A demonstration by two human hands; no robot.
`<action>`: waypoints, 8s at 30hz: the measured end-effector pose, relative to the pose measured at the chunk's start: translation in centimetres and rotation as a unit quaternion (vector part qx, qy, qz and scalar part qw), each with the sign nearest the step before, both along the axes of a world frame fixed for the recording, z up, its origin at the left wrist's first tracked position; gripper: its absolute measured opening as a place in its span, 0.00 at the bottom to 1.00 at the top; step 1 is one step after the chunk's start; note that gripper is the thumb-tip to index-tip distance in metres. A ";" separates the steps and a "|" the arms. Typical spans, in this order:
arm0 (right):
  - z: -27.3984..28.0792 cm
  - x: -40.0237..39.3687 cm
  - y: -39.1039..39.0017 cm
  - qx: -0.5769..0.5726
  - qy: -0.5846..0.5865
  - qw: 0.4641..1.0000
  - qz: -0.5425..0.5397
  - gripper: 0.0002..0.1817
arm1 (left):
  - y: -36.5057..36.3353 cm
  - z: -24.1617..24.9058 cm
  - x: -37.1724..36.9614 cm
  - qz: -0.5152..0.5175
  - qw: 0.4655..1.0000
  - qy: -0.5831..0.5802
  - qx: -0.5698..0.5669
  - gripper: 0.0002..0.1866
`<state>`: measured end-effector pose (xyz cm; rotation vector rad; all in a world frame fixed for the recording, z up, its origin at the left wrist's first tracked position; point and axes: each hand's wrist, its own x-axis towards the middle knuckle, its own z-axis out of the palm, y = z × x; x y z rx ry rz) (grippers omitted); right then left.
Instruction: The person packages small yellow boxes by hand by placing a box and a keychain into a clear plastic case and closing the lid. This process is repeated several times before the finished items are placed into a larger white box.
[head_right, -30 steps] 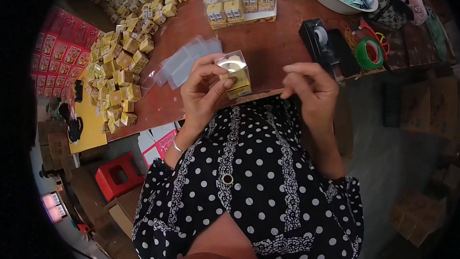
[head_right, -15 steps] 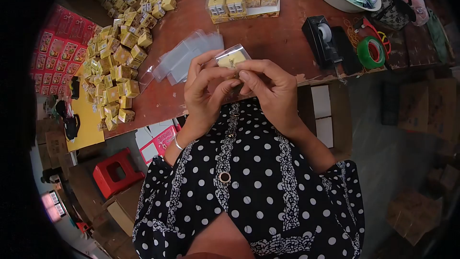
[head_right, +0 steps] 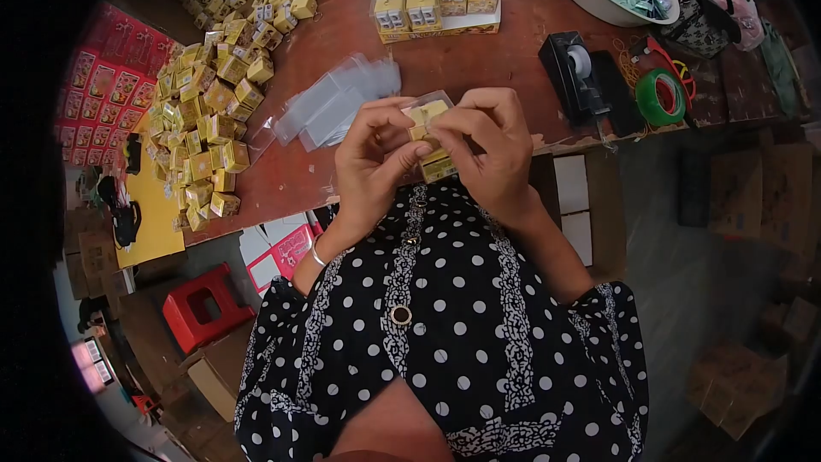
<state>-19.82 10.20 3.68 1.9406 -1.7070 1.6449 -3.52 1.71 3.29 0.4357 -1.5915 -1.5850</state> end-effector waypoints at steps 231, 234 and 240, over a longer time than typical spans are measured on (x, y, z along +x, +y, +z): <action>3.6 8.7 -18.5 0.300 -0.265 0.859 0.319 0.11 | -1.9 0.3 15.1 0.256 0.920 -0.178 -0.236 0.37; 0.7 13.3 -22.5 0.328 -0.135 0.844 0.403 0.13 | -1.4 0.9 15.7 0.248 0.930 -0.107 -0.250 0.34; -3.1 23.3 -25.4 0.273 0.101 0.876 0.386 0.26 | -1.3 2.7 17.7 0.250 0.917 -0.071 -0.302 0.34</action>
